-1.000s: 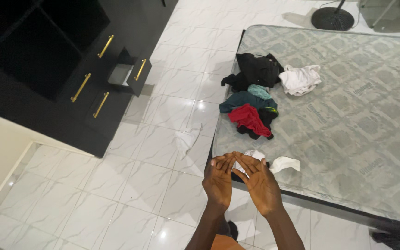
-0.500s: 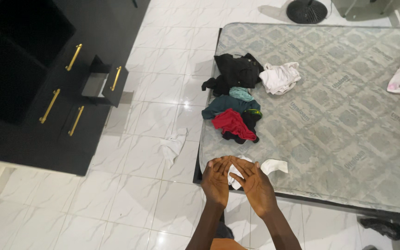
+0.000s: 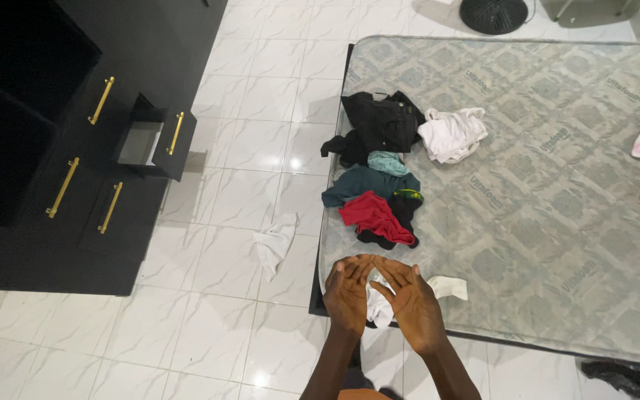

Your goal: The person folds a black pair of pants, a red shirt, and a dark green shirt by hand and places each item into a wardrobe drawer.

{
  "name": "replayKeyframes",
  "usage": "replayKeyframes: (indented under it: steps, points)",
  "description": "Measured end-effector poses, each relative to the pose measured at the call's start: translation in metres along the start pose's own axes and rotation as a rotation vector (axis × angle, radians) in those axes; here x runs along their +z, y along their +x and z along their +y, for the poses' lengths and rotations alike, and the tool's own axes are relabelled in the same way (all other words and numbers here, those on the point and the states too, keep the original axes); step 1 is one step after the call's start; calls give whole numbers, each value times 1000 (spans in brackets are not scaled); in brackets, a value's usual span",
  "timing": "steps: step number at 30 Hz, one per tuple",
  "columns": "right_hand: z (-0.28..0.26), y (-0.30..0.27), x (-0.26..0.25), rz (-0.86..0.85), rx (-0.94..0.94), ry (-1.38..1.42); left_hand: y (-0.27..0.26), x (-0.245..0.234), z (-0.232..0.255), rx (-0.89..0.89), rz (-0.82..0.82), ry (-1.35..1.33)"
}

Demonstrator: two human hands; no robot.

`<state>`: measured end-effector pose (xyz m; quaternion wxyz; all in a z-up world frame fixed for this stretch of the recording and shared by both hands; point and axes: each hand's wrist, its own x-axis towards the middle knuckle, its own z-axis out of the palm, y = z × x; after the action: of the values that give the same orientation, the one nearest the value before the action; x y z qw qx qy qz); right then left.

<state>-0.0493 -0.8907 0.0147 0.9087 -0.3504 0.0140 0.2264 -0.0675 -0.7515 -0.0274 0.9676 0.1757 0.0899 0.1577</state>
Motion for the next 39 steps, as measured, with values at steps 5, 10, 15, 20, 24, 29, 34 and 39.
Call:
replayKeyframes:
  steps: [5,10,15,20,24,29,34,39]
  points:
    - [5,28,-13,3,-3,64,27,-6,-2,8,-7,6]
    - [0,55,-18,6,39,32,45,-11,-9,47,11,-13]
    - [-12,74,-24,-70,77,-39,61,-6,-16,79,77,20]
    - [-35,95,-48,-91,144,-36,71,-2,-41,143,93,28]
    - [-52,105,-74,-120,151,-23,72,0,-65,190,75,27]
    - [-81,115,-95,-108,162,-94,77,1,-84,252,75,52]
    - [-90,131,-113,-98,147,-70,84,1,-88,287,117,72]
    - [-87,164,-129,-41,141,-86,96,1,-82,338,123,88]
